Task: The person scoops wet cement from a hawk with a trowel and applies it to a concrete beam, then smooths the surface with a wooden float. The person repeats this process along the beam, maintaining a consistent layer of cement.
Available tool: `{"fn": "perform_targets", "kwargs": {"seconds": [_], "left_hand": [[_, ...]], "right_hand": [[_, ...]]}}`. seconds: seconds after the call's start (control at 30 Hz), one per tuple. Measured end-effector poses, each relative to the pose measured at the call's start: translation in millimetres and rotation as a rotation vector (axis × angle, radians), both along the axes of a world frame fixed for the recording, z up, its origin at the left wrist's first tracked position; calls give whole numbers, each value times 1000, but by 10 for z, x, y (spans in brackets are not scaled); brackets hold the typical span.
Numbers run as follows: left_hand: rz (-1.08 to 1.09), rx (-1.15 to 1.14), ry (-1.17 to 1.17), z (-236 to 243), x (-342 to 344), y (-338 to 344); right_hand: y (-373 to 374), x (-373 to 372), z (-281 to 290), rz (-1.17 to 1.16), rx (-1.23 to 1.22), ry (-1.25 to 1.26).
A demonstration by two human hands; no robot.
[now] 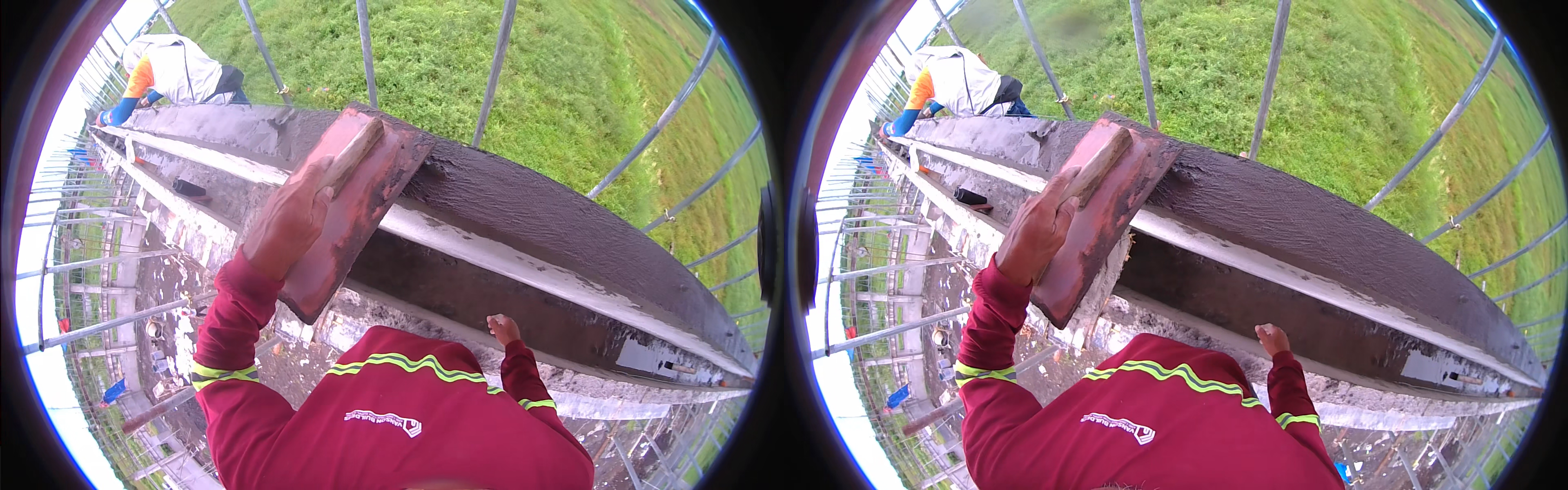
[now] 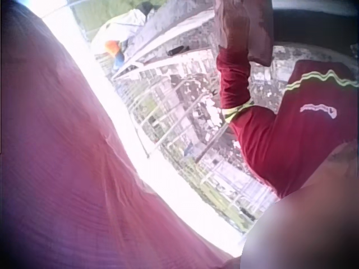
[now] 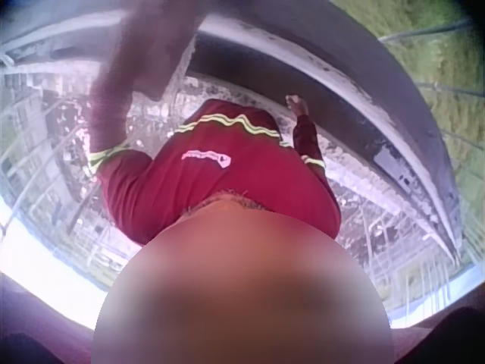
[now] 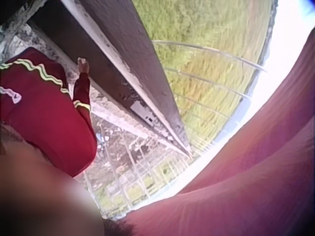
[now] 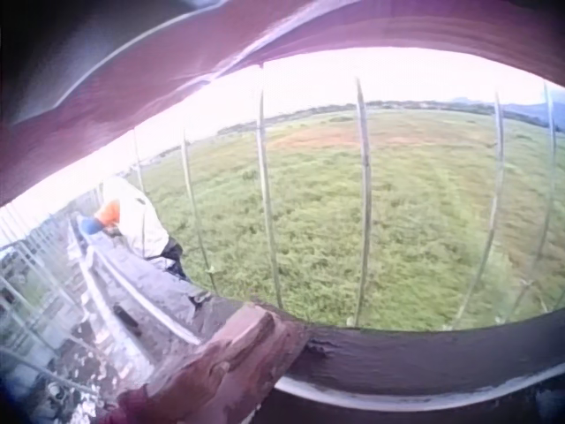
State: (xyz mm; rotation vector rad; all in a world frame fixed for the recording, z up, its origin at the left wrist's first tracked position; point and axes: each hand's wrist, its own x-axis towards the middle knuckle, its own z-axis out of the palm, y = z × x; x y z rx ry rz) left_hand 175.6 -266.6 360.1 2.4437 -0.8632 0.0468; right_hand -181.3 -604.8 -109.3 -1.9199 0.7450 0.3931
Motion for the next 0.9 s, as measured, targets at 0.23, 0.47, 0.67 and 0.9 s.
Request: {"fn": "perform_targets", "kwargs": {"seconds": [0.23,0.47,0.67,0.9], "left_hand": [[80,75,5,-149,-246,-258],[110,65,-30,-302,39,-523],[138,119,-40,-387,351,-751],[184,125,-24,-304,153,-223]], "right_hand": [[-11,-143,-52,12,-16,-41],[64,-40,-64,-40,72,-96],[99,132,-16,-5,90,-92],[60,23,-78,24,72,-80]]}}
